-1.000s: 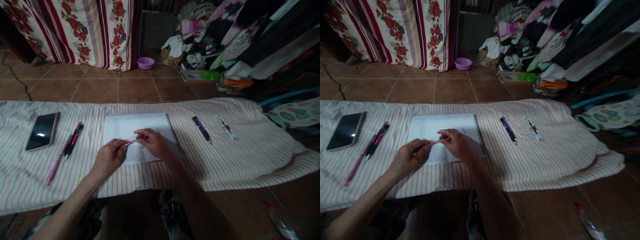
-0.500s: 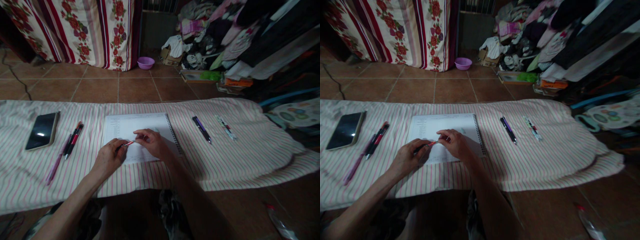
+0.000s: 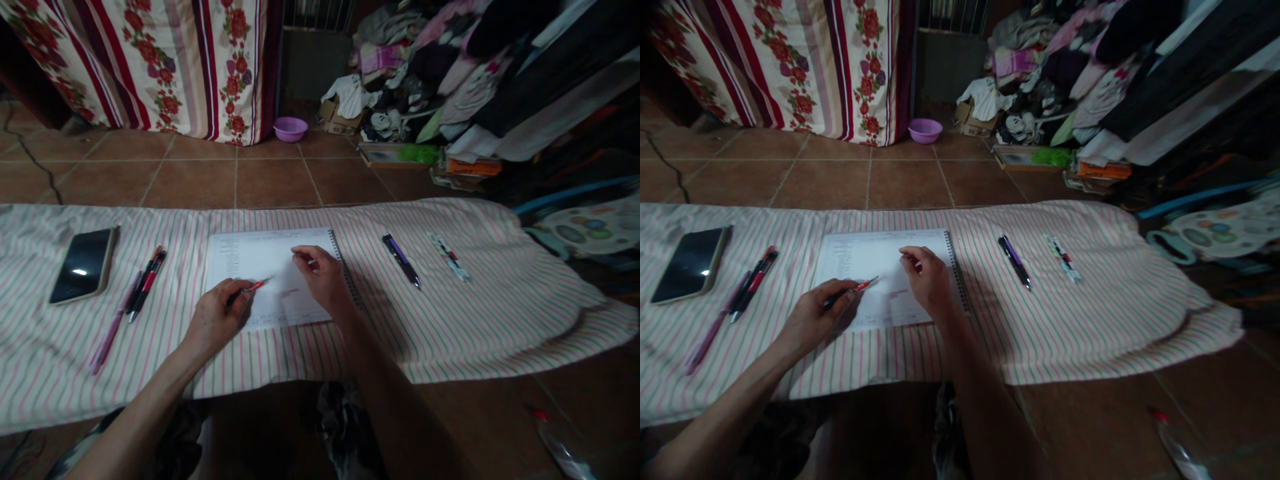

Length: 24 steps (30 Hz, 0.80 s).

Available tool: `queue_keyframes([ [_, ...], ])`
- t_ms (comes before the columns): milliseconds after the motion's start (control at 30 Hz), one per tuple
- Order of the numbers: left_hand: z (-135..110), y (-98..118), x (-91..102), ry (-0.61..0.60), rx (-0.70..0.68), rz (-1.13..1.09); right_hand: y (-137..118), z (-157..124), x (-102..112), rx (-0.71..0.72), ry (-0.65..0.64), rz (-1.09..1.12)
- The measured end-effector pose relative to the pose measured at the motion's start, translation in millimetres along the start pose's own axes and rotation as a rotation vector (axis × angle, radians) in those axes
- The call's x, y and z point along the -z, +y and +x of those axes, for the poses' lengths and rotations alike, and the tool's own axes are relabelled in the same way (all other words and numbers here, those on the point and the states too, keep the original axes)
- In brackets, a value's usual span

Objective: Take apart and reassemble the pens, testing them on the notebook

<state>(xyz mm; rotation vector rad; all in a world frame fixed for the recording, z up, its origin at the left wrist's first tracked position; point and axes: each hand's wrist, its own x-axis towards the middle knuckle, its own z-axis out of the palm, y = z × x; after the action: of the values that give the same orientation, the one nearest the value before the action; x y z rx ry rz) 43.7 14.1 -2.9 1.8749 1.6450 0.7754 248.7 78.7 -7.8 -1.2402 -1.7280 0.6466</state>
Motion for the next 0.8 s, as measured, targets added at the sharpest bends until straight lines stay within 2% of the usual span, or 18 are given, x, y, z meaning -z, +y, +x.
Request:
queue_keyframes([
  [133,-0.1,-0.4,-0.1,-0.002,-0.001,0.005,7.7,2.2,8.6,-0.034,0.108,-0.155],
  [333,-0.3,-1.6,-0.9,0.005,-0.005,0.005,15.6,3.0,20.3,-0.141,0.130,-0.265],
  [567,0.1,-1.3,-1.3,0.008,0.005,0.011,21.2,1.9,22.1,-0.204,0.063,-0.379],
  [800,0.5,-2.1,-1.4,0.002,0.006,0.018,19.7,-2.9,14.8,-0.184,-0.031,-0.519],
])
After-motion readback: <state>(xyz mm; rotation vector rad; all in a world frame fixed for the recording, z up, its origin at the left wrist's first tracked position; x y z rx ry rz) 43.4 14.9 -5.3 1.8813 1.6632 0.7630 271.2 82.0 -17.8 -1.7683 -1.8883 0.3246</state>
